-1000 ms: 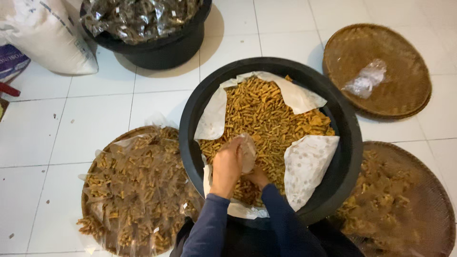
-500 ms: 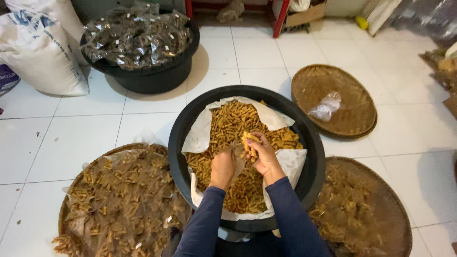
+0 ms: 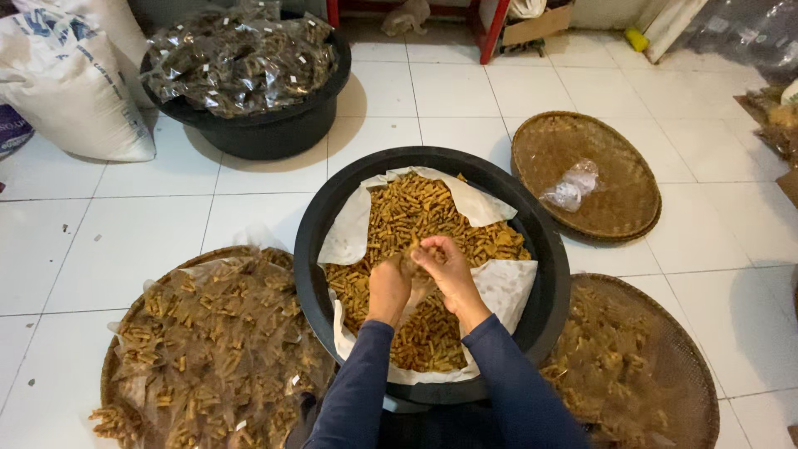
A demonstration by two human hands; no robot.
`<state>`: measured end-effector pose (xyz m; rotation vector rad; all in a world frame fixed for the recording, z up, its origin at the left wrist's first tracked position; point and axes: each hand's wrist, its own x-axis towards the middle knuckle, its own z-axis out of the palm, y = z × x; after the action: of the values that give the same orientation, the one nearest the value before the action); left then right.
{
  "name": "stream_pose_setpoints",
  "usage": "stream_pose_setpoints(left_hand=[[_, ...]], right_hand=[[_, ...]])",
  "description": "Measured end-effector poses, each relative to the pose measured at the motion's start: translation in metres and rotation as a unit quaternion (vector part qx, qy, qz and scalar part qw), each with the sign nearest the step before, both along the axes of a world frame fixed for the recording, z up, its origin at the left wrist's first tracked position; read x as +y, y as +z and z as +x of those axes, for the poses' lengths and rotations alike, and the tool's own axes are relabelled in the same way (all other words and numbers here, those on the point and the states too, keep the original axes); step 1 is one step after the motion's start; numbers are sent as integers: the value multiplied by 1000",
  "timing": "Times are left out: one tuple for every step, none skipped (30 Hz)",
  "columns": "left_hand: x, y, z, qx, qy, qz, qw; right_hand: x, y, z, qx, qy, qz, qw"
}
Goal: The person sits on the floor with a large basin of fried snack pieces on their lap and fills small clear plastic bags with pieces taken by hand from the basin. They open each bag, place snack pieces inside, and set filled bags on woven trays beside them.
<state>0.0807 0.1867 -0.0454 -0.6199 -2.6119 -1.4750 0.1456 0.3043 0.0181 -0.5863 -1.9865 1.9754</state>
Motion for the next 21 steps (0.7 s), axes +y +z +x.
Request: stream_pose_setpoints(left_hand=[[-1,-2,1,-5,4,-3,1000],[-2,-3,1,-5,2,-2,1000],[-3,-3,1,-5,0,-1,1000],[-4,-3,2,-5,-1,1,1000],[-5,-2,2,1,-3,-2,1000],[-6,-1,1,7,-5,-5,1000],[-7,0,0,14,-6,-8,1000],[-8,2,-1,21,1,-17,1000],[-9,4,-1,26,8,-28,999],[-11,7,0,29,14,-40,999],[-13,10,1,20,19,-60,998],[-15,14,1,11,25,-79,997],[-18,17,3,1,30,-99,995],[-22,20,7,25,40,-92,995],[-25,25,9,54,50,-82,994],[-26,29,8,84,60,-71,992],[-28,33,6,83,53,-57,994],[-30,37,6,80,45,-43,995],[-32,39,5,80,38,-29,996],[-34,42,2,75,38,-31,996],[-36,44,0,70,37,-32,996]], right_hand=[[0,3,0,17,16,-8,1000],[-1,6,1,39,34,-22,998],[0,10,1,61,52,-35,996],[0,14,2,83,69,-49,993],[2,17,2,71,66,-51,994],[6,18,2,59,62,-52,995],[12,17,0,48,59,-54,996],[18,12,-5,56,33,-63,996],[26,3,-9,62,6,-72,995],[35,-10,-12,66,-22,-83,994],[46,-26,-18,83,-51,-104,990],[58,-45,-27,100,-79,-125,984],[66,-69,-33,115,-107,-147,977],[69,-96,-33,72,-98,-166,979],[71,-121,-35,34,-86,-183,979],[68,-145,-39,-3,-74,-199,977],[58,-169,-40,-98,-73,-107,987],[45,-189,-36,-193,-70,-13,979],[35,-199,-31,-215,-14,61,975],[28,-207,-28,-232,42,136,962],[20,-216,-23,-272,61,190,941]])
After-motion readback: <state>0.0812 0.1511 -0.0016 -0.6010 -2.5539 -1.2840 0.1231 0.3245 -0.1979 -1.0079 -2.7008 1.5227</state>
